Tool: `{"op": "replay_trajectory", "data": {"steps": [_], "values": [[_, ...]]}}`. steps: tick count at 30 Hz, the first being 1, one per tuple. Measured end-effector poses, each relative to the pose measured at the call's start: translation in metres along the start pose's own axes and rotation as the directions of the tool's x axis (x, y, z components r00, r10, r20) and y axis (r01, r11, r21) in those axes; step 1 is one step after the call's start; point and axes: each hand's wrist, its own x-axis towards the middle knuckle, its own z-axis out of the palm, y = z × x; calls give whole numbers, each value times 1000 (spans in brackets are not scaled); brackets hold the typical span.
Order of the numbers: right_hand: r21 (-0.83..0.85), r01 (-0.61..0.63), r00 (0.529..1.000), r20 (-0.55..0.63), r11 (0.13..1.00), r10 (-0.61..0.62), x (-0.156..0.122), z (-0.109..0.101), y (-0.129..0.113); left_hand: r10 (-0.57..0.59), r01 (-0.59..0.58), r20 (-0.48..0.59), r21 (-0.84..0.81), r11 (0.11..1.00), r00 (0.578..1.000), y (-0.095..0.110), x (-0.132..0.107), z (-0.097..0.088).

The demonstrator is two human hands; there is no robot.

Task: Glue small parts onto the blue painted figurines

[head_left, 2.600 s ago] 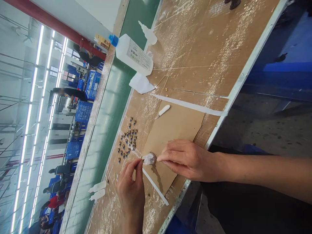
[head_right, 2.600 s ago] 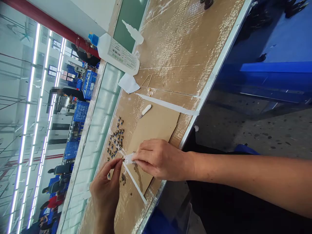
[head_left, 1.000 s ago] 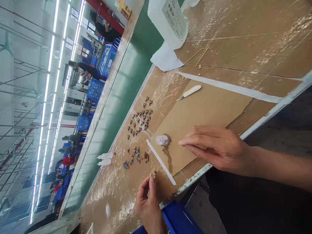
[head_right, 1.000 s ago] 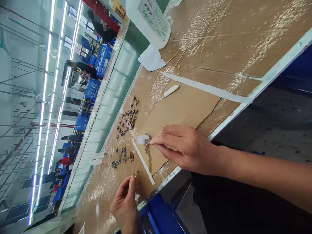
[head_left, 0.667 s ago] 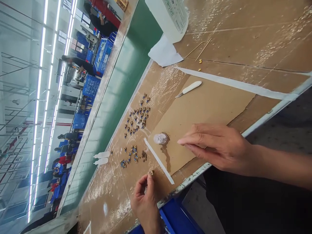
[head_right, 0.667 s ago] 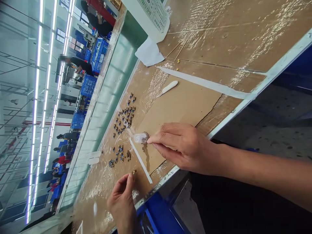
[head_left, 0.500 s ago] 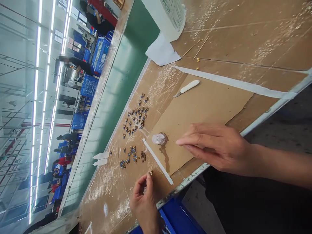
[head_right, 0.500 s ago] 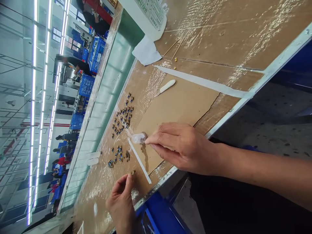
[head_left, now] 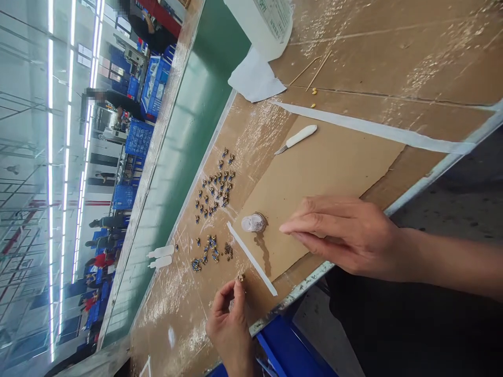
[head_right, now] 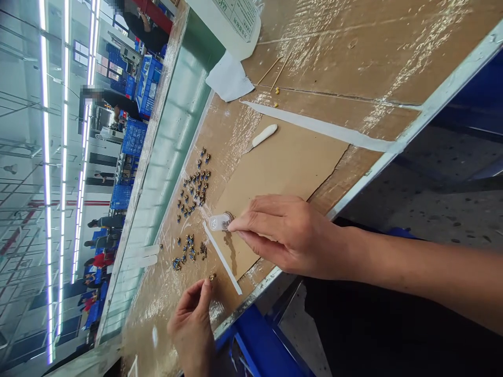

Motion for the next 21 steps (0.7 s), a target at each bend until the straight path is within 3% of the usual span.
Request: {"op": "replay_trajectory", "data": {"steps": [15, 21], "values": [[-4, -1, 1000, -17, 1000, 0, 1, -1, -2, 19, -17, -35, 57, 998, 999, 7, 0, 0], [-3, -44, 999, 10, 999, 44, 0, -1, -3, 31, -31, 4, 78, 996, 1000, 11, -2, 0]]}}
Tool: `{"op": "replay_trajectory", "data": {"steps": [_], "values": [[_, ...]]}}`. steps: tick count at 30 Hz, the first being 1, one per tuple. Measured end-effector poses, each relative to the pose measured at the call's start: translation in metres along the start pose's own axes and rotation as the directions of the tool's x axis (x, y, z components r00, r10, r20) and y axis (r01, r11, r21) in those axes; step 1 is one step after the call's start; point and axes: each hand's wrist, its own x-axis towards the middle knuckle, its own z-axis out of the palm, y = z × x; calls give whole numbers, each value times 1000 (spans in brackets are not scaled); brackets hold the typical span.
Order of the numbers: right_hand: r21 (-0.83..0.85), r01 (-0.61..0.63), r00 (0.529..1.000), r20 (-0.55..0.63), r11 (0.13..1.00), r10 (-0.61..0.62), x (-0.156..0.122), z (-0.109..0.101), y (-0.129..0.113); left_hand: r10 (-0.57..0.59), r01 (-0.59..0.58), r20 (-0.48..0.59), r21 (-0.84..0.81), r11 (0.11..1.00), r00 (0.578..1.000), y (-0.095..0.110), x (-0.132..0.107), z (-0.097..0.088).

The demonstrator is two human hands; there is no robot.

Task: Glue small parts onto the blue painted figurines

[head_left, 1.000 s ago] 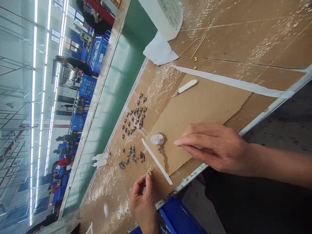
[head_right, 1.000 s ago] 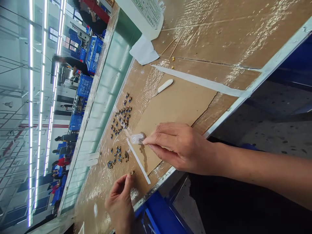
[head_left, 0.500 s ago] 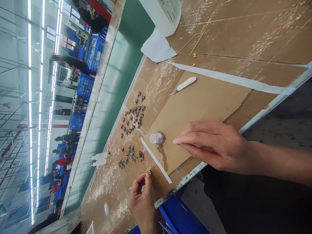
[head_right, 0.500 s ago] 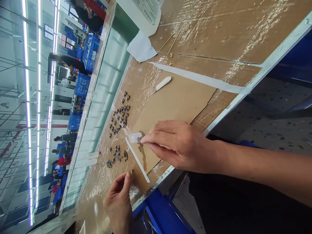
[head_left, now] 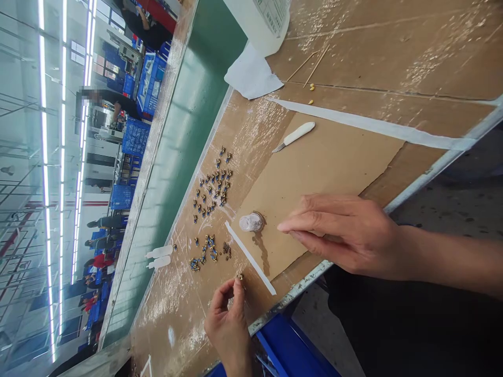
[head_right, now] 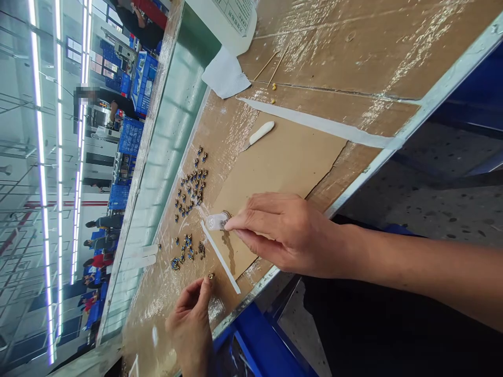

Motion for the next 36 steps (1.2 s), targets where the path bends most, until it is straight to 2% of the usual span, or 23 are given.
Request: {"op": "replay_trajectory", "data": {"steps": [5, 9, 14, 17, 20, 22, 24, 26, 28, 29, 30, 32, 34, 35, 36], "values": [[5, -9, 1000, 3, 1000, 9, -1, 0, 1, 16, -16, 2, 26, 1000, 1000, -2, 2, 1], [-6, 14, 1000, 14, 1000, -14, -2, 0, 2, 2, -6, 46, 83, 997, 999, 2, 4, 0], [-39, 50, 999, 14, 998, -50, -1, -1, 2, 45, -59, 86, 164, 985, 995, 8, 7, -3], [-43, 58, 998, 9, 997, -58, 0, 0, 3, 61, -76, 102, 148, 986, 993, 5, 8, -5], [-46, 68, 998, -1, 997, -68, -1, 1, 4, 61, -65, 45, 87, 994, 997, -3, 5, -5], [-52, 71, 997, -8, 996, -72, -1, 1, 4, 70, -70, -34, 16, 997, 997, -7, 0, -4], [-57, 79, 997, -12, 995, -79, -1, 1, 4, 114, -122, -122, -60, 991, 986, -10, -6, -2], [-53, 84, 996, -12, 995, -84, 0, 1, 4, 209, -232, -232, -73, 970, 950, -10, -12, 0], [-50, 84, 996, -12, 995, -85, 1, 1, 3, 400, -420, -284, -9, 908, 871, -7, -16, 1], [-49, 85, 996, -12, 995, -85, 1, 1, 3, 523, -540, -286, 23, 841, 803, -5, -17, 0], [-48, 89, 996, -6, 995, -89, 1, 1, 3, 650, -665, -281, 51, 745, 706, -3, -17, -1], [-24, 110, 994, 23, 994, -110, 0, 3, 1, 849, -861, -264, 108, 497, 457, 1, -16, -5], [59, 123, 988, 84, 991, -128, -2, 6, -3, 951, -949, -237, 194, 248, 200, 3, -16, -9], [120, 106, 985, 122, 987, -121, -4, 9, -6, 974, -961, -208, 238, 142, 92, 3, -17, -11], [186, 73, 982, 159, 980, -103, -6, 11, -9, 985, -960, -171, 274, 58, 11, 3, -19, -12]]}}
